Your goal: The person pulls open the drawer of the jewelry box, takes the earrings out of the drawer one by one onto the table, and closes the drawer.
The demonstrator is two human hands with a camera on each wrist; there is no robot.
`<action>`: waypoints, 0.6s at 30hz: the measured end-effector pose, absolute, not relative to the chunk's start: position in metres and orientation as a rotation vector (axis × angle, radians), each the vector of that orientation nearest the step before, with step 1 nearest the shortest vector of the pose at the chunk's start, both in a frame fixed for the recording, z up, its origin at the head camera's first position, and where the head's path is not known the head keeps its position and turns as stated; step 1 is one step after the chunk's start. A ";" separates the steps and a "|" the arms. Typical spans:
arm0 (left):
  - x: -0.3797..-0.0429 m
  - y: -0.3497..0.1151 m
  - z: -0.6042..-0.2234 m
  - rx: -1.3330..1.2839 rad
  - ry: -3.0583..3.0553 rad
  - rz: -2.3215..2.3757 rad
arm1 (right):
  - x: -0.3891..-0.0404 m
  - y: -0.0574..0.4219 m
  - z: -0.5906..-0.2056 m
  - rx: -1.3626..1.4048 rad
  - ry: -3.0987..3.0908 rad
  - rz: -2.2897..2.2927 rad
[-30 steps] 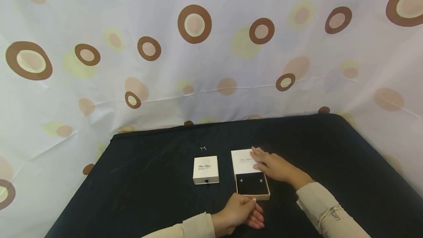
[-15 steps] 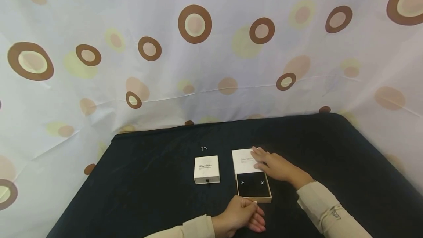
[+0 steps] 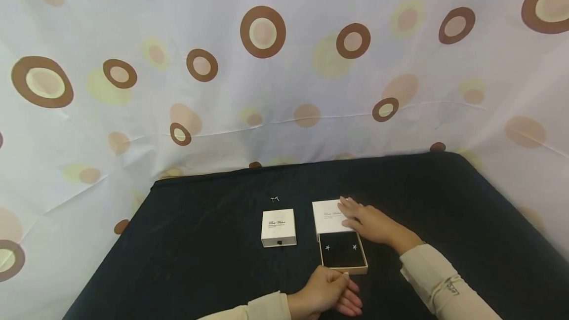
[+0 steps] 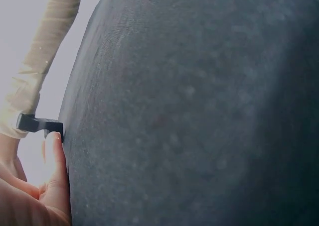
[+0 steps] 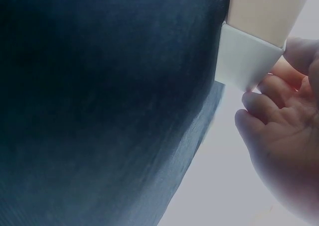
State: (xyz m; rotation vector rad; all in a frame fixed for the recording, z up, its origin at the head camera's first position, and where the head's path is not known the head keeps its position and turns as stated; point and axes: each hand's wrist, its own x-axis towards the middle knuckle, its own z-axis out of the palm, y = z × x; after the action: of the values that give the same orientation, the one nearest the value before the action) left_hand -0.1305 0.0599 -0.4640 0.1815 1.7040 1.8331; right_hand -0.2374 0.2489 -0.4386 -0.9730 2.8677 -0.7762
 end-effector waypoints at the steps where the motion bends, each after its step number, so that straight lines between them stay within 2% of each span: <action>1: -0.130 0.060 -0.464 0.184 1.703 1.830 | -0.238 0.249 -0.439 -0.972 2.866 -0.778; 18: -0.129 0.062 -0.462 0.153 1.683 1.824 | -0.235 0.249 -0.439 -0.972 2.874 -0.774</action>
State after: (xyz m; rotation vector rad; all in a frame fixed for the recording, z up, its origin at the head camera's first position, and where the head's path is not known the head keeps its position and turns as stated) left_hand -0.1291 0.0624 -0.4623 0.1534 1.6830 1.8243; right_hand -0.2352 0.2492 -0.4388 -0.9721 2.8741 -0.7739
